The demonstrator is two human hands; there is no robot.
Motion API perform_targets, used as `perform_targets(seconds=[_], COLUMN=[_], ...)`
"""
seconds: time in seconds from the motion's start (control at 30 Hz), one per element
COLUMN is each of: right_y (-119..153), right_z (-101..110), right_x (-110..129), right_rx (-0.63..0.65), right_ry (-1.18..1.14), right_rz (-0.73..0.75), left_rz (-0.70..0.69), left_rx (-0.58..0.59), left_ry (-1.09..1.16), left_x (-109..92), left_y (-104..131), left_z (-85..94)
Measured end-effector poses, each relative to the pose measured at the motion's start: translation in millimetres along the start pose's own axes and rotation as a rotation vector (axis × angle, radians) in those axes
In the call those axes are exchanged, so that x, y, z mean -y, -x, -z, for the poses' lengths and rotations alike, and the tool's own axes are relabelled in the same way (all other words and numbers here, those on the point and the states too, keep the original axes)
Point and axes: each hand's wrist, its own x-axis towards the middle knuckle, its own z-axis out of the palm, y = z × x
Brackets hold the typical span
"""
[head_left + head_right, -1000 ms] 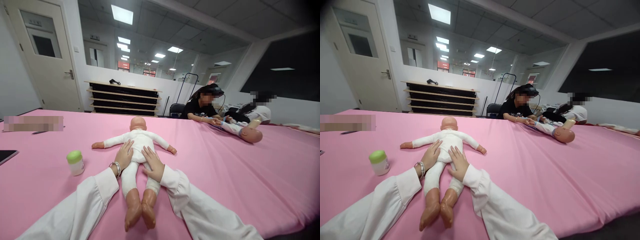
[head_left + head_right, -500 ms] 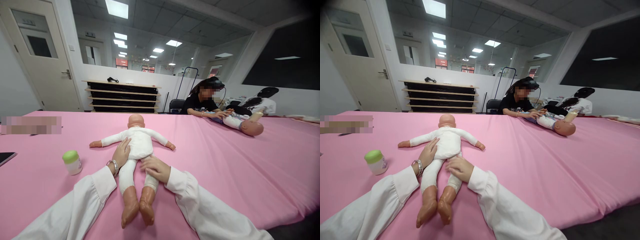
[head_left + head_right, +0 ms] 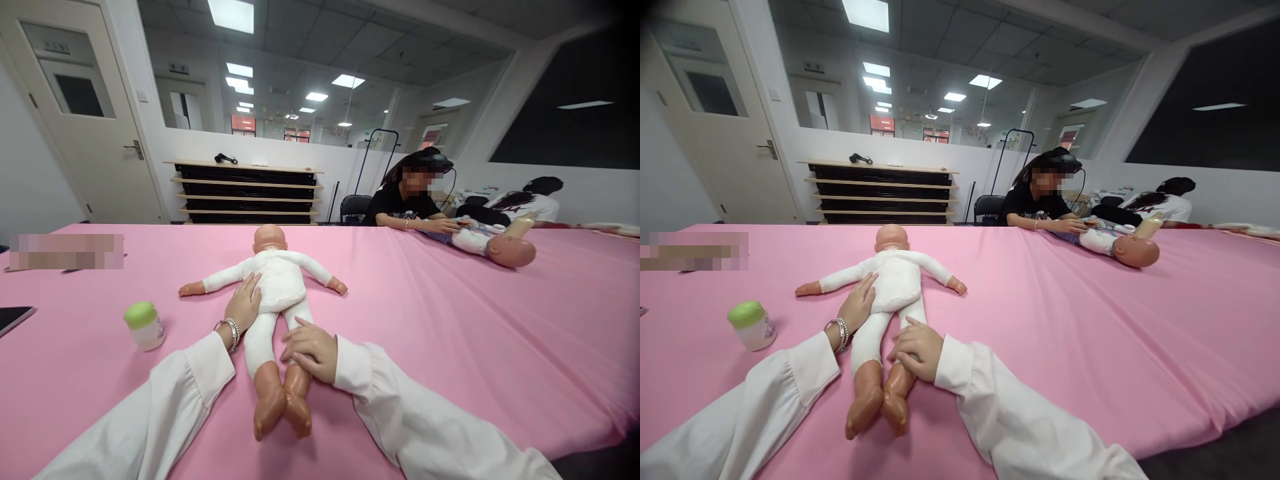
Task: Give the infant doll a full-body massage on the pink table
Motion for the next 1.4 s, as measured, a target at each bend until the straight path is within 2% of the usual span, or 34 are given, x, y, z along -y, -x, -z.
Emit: perform_targets(seconds=[0.1, 0.2, 0.27, 0.4, 0.5, 0.73, 0.87, 1.07, 1.23, 1.33, 1.4], right_y=[5.6, 8.7, 9.6, 9.5, 9.8, 10.6, 8.5, 8.0, 9.1, 9.3, 8.8], right_z=[-2.6, -4.4, -4.8, -5.2, -5.2, -10.3, -16.8, -17.0, -14.7, -10.2, -6.2], right_x=[20.6, 21.0, 11.3, -10.4, -12.7, 9.2, 9.5, 5.3, 3.1, 2.6, 3.8], right_rx=[0.032, -0.011, -0.052, -0.071, -0.063, -0.016, -0.016, 0.007, -0.052, -0.055, -0.069], right_ry=[-0.018, 0.007, 0.073, 0.159, 0.142, 0.137, 0.163, 0.177, 0.129, 0.068, 0.024], right_rz=[0.122, 0.185, 0.137, -0.094, -0.134, 0.097, 0.201, 0.195, 0.234, 0.205, 0.194], left_rz=[-0.005, -0.005, -0.010, -0.017, -0.026, -0.040, -0.036, -0.028, -0.037, -0.063, -0.132], left_rx=[-0.016, -0.015, -0.011, -0.014, -0.017, -0.016, -0.011, 0.004, -0.004, -0.060, -0.122], left_ry=[-0.003, -0.005, -0.004, -0.008, -0.005, 0.012, 0.008, 0.019, 0.024, 0.021, 0.010], left_x=[1.6, 2.4, 1.4, -0.8, 0.4, 4.6, 4.2, 3.5, 6.6, 4.3, -0.9], left_y=[-0.6, -1.4, -1.5, -1.6, -1.9, -1.1, -0.8, -1.1, -1.5, 1.6, 7.7], left_z=[-1.0, -2.0, -1.5, 0.1, 0.2, -0.4, 0.4, 1.7, -0.6, 0.9, 5.4])
